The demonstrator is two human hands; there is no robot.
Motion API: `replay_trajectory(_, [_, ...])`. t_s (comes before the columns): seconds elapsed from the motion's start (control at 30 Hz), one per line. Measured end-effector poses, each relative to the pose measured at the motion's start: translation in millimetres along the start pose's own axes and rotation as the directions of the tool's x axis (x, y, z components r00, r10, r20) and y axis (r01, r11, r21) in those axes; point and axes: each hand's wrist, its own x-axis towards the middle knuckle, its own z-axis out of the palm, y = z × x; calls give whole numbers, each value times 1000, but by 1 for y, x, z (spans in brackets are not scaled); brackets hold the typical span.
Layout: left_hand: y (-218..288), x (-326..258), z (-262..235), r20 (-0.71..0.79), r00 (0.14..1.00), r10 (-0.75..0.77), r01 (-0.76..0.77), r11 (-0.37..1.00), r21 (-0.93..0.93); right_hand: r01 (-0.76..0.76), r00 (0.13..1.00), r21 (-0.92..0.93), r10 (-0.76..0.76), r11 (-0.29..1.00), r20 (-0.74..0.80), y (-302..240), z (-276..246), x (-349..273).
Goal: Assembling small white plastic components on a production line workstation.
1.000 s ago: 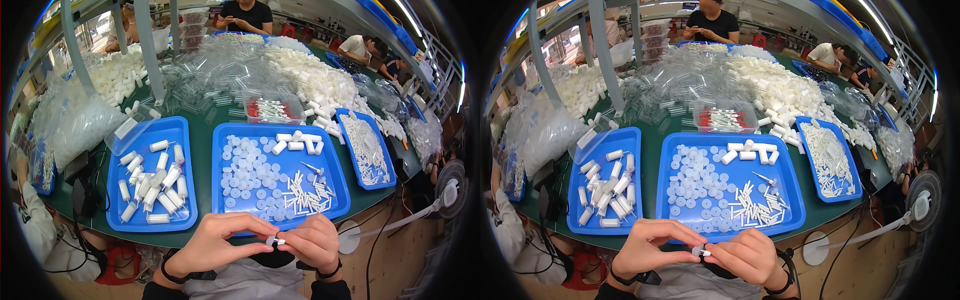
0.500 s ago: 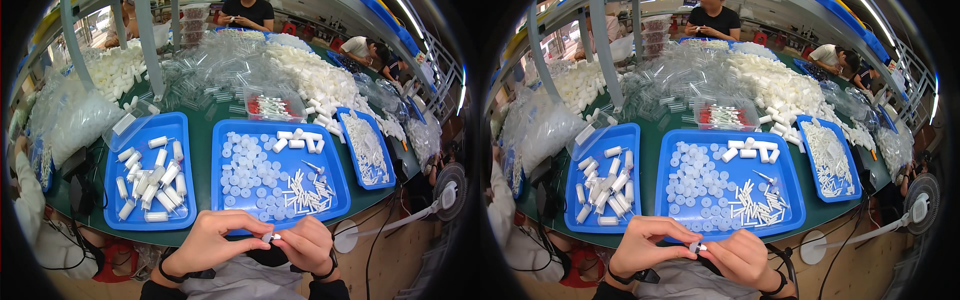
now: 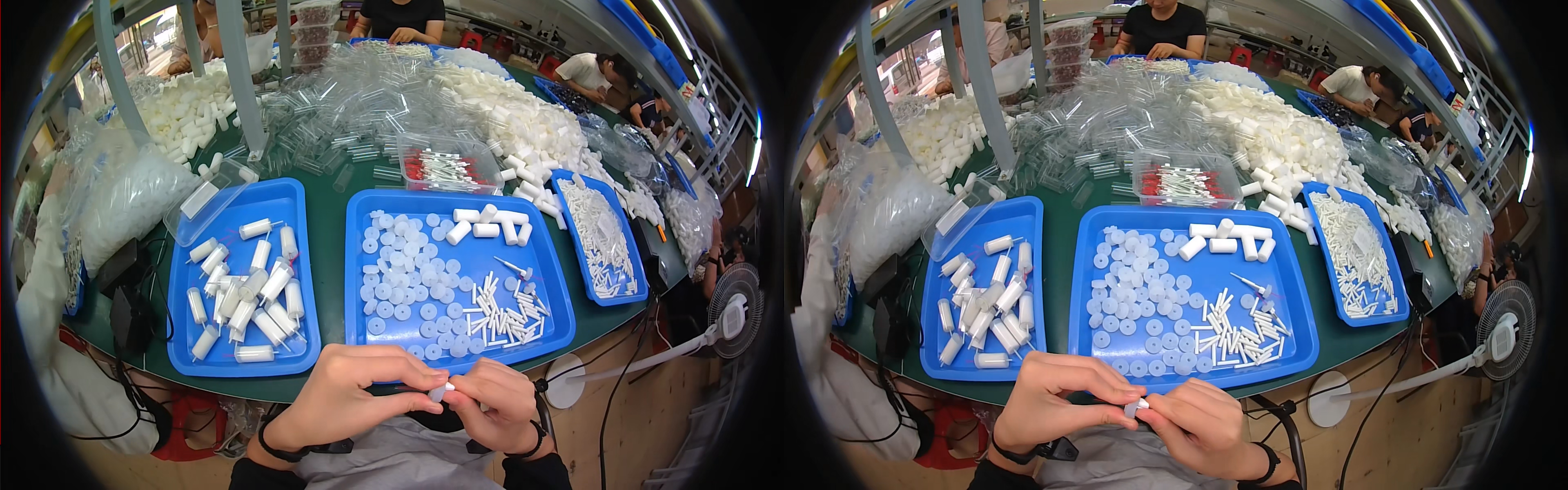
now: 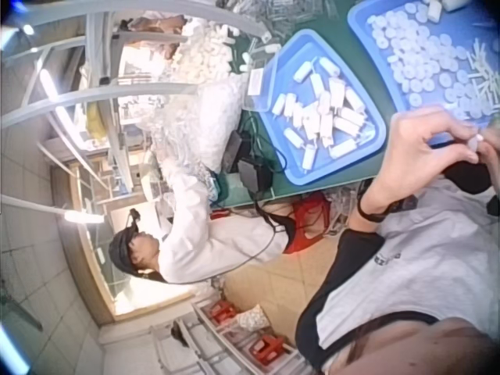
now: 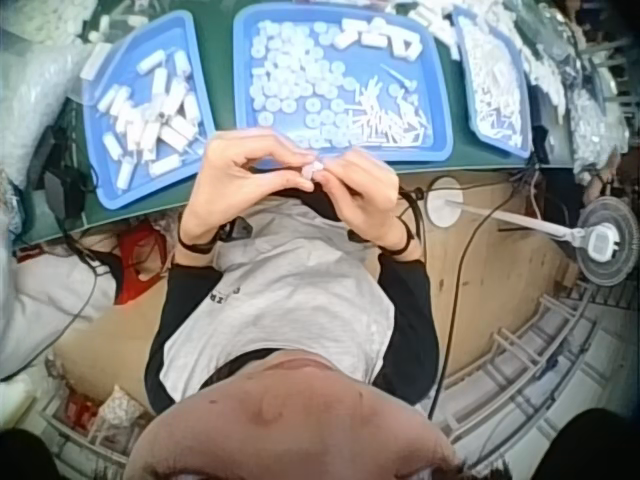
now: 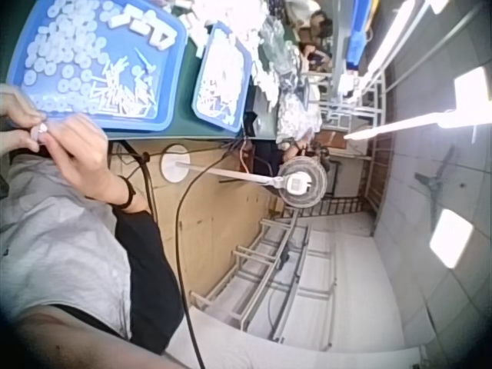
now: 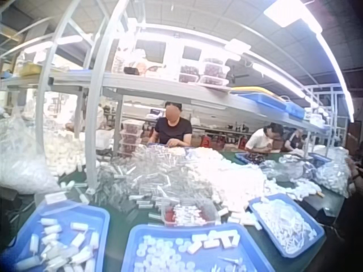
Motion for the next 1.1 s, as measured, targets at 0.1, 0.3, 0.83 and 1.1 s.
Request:
replay_trajectory(0.1, [3,-2,1,5,1000,-2,2,998,-55,-27,1000,28,27,999,0,-3,-1,0])
replay_trajectory(0.3, [7,-2,2,-51,999,15,-16,1000,-22,50,999,-60,-50,997,-5,-2,-5,4])
replay_trajectory(0.83, [7,0,5,-42,980,194,-177,952,248,-5,999,-88,1,996,-45,-4,-4,6])
replay_trajectory(1.1, [14,1,7,-45,974,223,-202,937,286,9,996,-169,-25,986,-91,-1,-4,-4])
